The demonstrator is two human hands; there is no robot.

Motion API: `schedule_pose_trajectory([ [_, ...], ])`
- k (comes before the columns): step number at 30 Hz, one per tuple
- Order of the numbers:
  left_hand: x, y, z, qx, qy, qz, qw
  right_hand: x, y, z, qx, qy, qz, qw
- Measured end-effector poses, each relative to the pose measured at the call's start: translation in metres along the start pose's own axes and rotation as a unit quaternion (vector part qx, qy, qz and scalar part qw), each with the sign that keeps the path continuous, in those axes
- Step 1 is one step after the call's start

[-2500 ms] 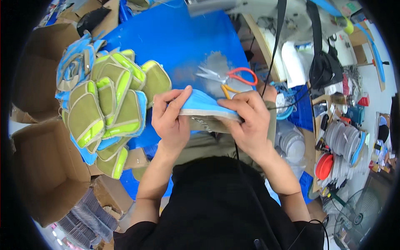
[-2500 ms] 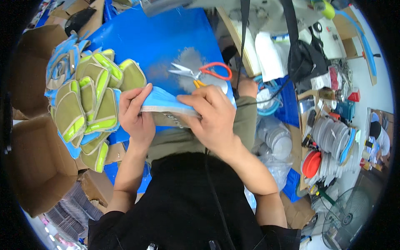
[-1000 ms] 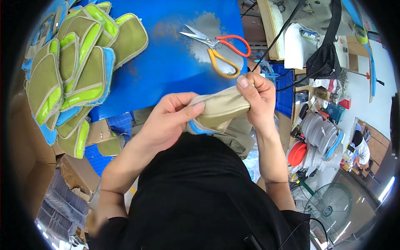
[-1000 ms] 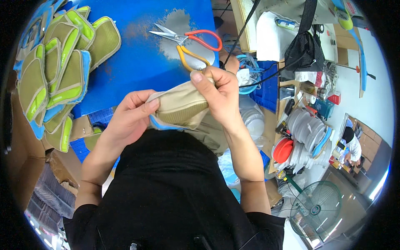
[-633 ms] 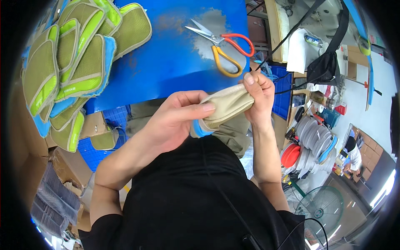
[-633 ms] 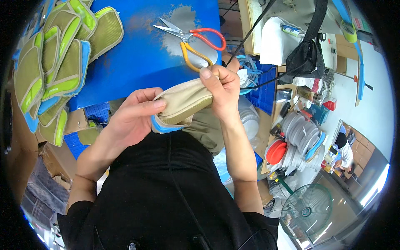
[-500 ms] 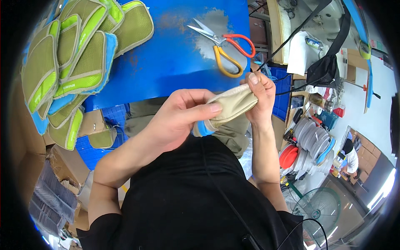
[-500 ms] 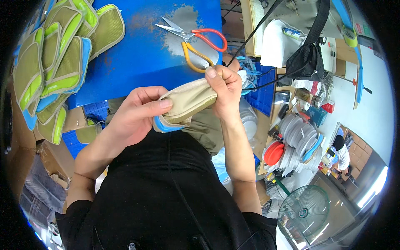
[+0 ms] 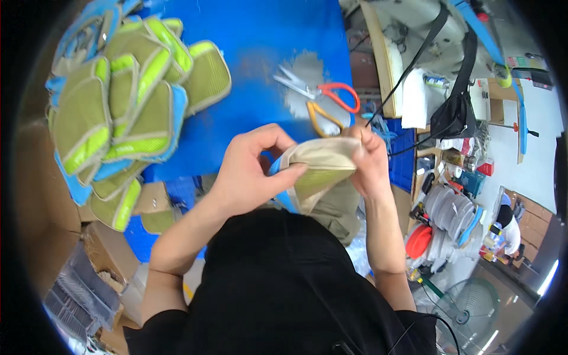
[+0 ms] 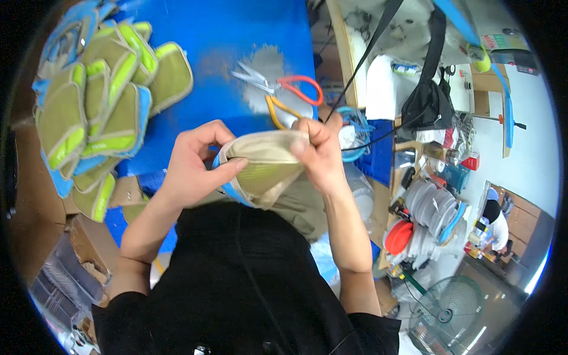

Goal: The person sews blue fabric onto the edges of green mesh face masks using a sewing machine. They repeatedly guide the mask under the needle, stitch the perimeter, and then use scissors to trim the excess thread. The finished masks are placed into a cardboard box.

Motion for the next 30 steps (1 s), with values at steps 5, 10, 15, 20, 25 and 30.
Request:
schedule_pose_trajectory([
  [5, 0.002, -0.015, 0.042, -0.242, 0.212, 0.16, 0.933, -0.009, 0.02, -0.035, 0.109, -0.044, 0.033, 0.992],
  [10, 0.009, -0.011, 0.056, -0.33, 0.375, 0.202, 0.842, -0.024, 0.016, -0.048, 0.423, -0.373, 0.133, 0.815],
  [15, 0.009, -0.028, 0.052, -0.283, 0.326, 0.2, 0.88, -0.01, 0.04, -0.063, 0.388, -0.454, 0.131, 0.792],
  [20, 0.022, -0.023, 0.059, -0.25, 0.382, 0.239, 0.857, -0.016, 0.034, -0.048, 0.417, -0.433, 0.133, 0.788],
  [25, 0.044, -0.01, 0.066, -0.435, 0.487, 0.135, 0.745, -0.022, 0.016, -0.009, 0.374, -0.187, 0.051, 0.907],
  [30, 0.05, 0.016, 0.044, -0.532, 0.519, 0.036, 0.668, -0.005, 0.014, -0.009, -0.24, 0.112, -0.058, 0.963],
])
Point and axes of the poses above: each hand's wrist, its own x-axis away from the middle knuckle, its own y-axis out of the palm, z = x × y, the point moved 3 cm from there along -x, towards the middle knuckle, and after that the axes turned 4 degrees about -y, right-handed, at the moved point
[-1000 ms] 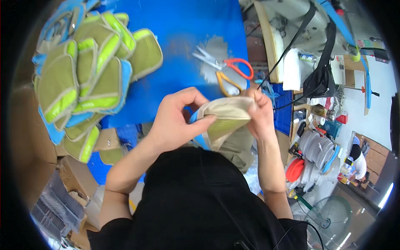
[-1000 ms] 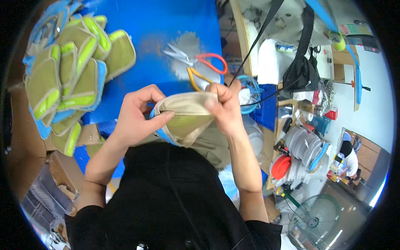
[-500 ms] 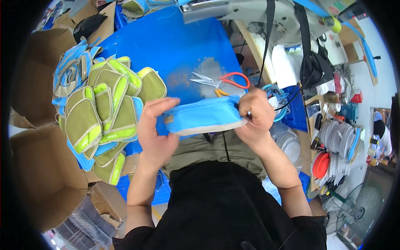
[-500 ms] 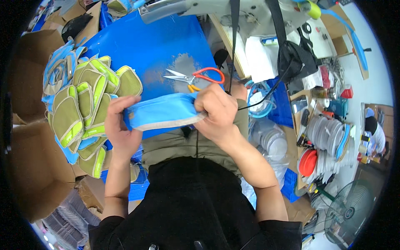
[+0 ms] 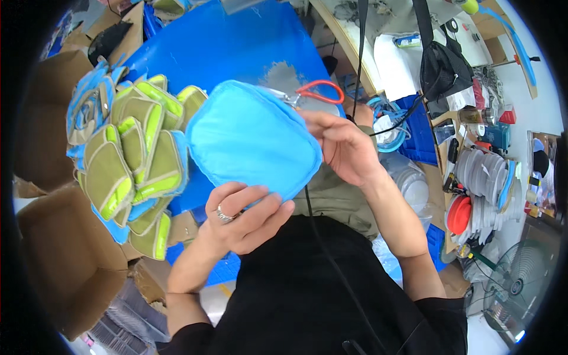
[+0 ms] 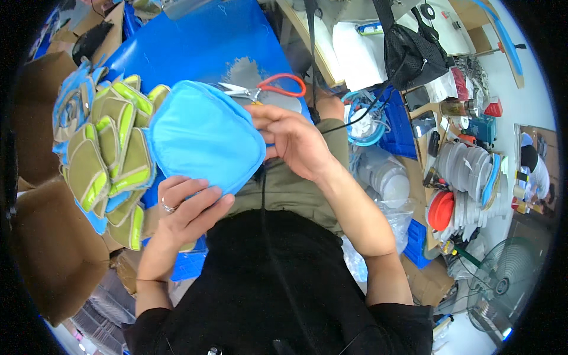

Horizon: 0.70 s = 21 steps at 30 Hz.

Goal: The person sews blue fabric onto the edges of green mesh face masks using a sewing machine. They repeatedly guide the mask under the needle, stitch the perimeter, and then use scissors to trim the excess thread. The finished masks are placed into a cardboard box.

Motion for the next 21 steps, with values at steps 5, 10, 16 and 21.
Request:
schedule_pose_trajectory([
  [5, 0.009, 0.015, 0.01, -0.017, -0.008, -0.04, 0.999, 0.011, 0.005, 0.009, 0.072, -0.08, -0.007, 0.994],
  [10, 0.022, 0.001, -0.006, 0.133, -0.293, 0.017, 0.947, 0.018, 0.026, -0.012, 0.089, -0.196, 0.007, 0.976],
  [16, 0.032, 0.004, -0.004, 0.66, -0.565, 0.183, 0.459, 0.02, 0.07, -0.019, 0.138, -0.24, -0.089, 0.957],
  [21, 0.013, -0.019, -0.008, 0.72, -0.552, 0.214, 0.362, 0.005, 0.104, -0.025, -0.137, -0.092, 0.003, 0.986],
])
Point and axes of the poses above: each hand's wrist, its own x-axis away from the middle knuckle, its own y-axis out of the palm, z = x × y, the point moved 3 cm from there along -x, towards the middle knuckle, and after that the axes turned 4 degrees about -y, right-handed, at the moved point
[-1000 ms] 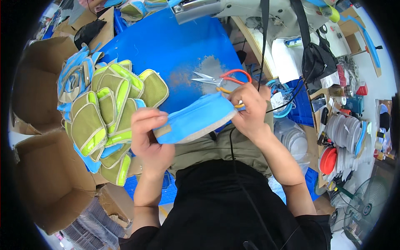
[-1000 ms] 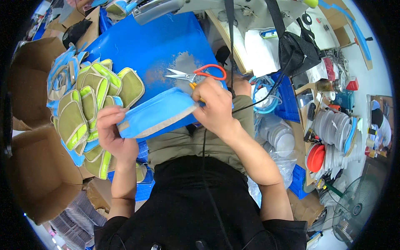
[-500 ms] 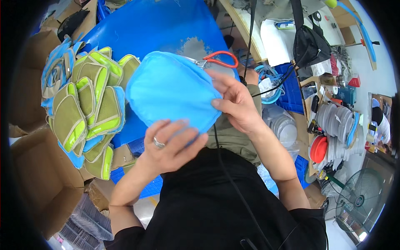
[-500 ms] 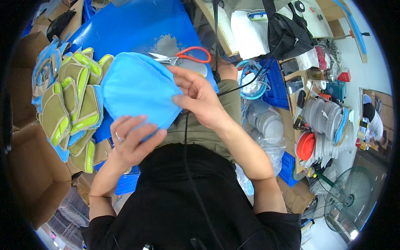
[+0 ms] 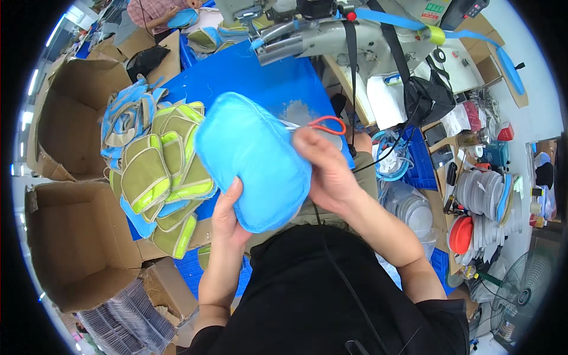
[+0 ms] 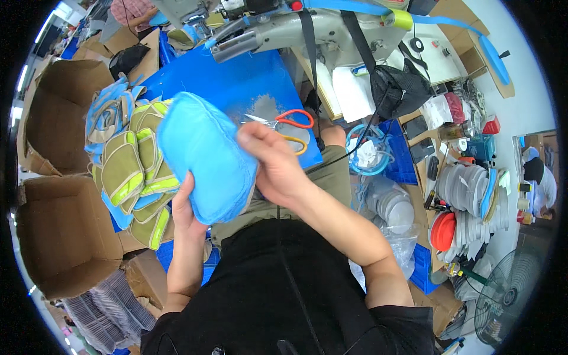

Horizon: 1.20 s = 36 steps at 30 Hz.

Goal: The person sews blue fabric onto the edges of green mesh face masks using a sewing machine. They repeatedly guide the mask under the needle, stitch the perimeter, and then use scissors to trim the excess thread. The finished masks are placed into a cardboard box.

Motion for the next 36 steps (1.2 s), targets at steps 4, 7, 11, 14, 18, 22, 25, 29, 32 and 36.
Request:
schedule_pose_trajectory([
  [4, -0.014, 0.015, 0.035, 0.031, 0.026, -0.009, 0.999, -0.022, -0.01, 0.013, 0.21, 0.037, -0.017, 0.977],
  [7, -0.025, 0.023, 0.07, -0.1, 0.155, 0.061, 0.981, -0.051, -0.025, -0.063, 0.516, -0.274, 0.043, 0.81],
  [11, -0.042, 0.038, 0.104, -0.129, 0.198, 0.064, 0.97, -0.094, -0.014, -0.188, 0.602, -0.462, 0.108, 0.642],
  [14, -0.065, 0.045, 0.12, -0.117, 0.193, 0.039, 0.973, -0.123, 0.0, -0.228, 0.782, -0.394, 0.132, 0.465],
  [18, -0.084, 0.05, 0.13, -0.11, 0.178, 0.029, 0.977, -0.12, 0.005, -0.234, 0.815, -0.399, 0.127, 0.401],
  [22, -0.094, 0.052, 0.135, -0.125, 0.18, 0.036, 0.975, -0.112, -0.012, -0.239, 0.785, -0.382, 0.191, 0.449],
  [25, -0.099, 0.052, 0.138, -0.142, 0.184, 0.037, 0.972, -0.105, -0.016, -0.235, 0.76, -0.385, 0.226, 0.471],
  [29, -0.103, 0.055, 0.139, -0.161, 0.181, 0.025, 0.97, -0.091, -0.012, -0.156, 0.494, -0.382, 0.145, 0.768],
  [32, -0.103, 0.062, 0.14, -0.16, 0.171, 0.014, 0.972, -0.099, 0.027, -0.074, 0.381, -0.091, 0.071, 0.917],
  [36, -0.111, 0.065, 0.142, -0.162, 0.135, 0.021, 0.977, -0.123, 0.027, -0.042, 0.277, -0.024, 0.055, 0.959],
])
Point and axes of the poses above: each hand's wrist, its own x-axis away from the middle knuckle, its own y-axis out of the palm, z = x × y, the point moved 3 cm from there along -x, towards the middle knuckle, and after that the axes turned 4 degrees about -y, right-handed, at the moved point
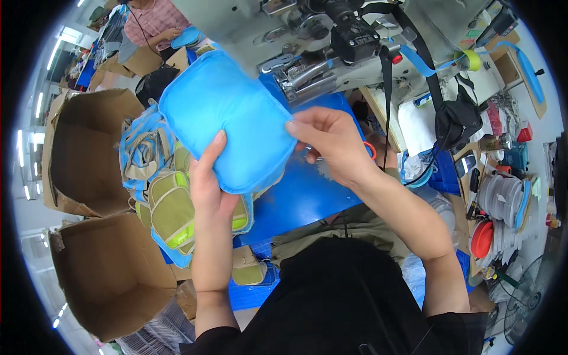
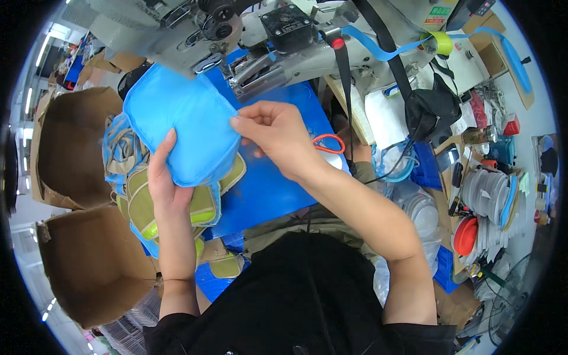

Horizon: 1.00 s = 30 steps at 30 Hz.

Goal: The person sews blue fabric onto the edges of green mesh face masks using a sewing machine. They repeatedly guide the mask under the needle, stitch the perimeter, and then use scissors to trim the excess thread. The finished masks are placed into a cardboard box.

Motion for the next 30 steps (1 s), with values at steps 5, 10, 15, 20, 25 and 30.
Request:
schedule_pose_trajectory([
  [5, -0.02, 0.011, 0.015, -0.025, -0.067, 0.059, 0.996, -0.005, 0.006, 0.001, -0.111, 0.028, 0.051, 0.992],
  [10, -0.046, 0.016, 0.026, -0.033, -0.084, 0.013, 0.996, -0.013, 0.016, -0.004, -0.162, -0.013, 0.11, 0.98],
  [15, -0.06, 0.013, 0.033, -0.029, -0.097, 0.003, 0.995, -0.017, 0.025, 0.003, -0.18, -0.038, 0.125, 0.975],
  [20, -0.065, 0.019, 0.026, -0.039, -0.029, -0.034, 0.998, -0.015, 0.017, 0.0, -0.167, -0.044, 0.15, 0.974],
  [25, -0.052, 0.01, 0.021, -0.034, -0.007, -0.052, 0.998, -0.009, 0.016, -0.004, -0.084, -0.039, 0.109, 0.99],
  [30, -0.041, 0.004, 0.018, -0.043, -0.005, -0.044, 0.998, -0.009, 0.014, -0.007, -0.022, -0.046, 0.1, 0.994],
])
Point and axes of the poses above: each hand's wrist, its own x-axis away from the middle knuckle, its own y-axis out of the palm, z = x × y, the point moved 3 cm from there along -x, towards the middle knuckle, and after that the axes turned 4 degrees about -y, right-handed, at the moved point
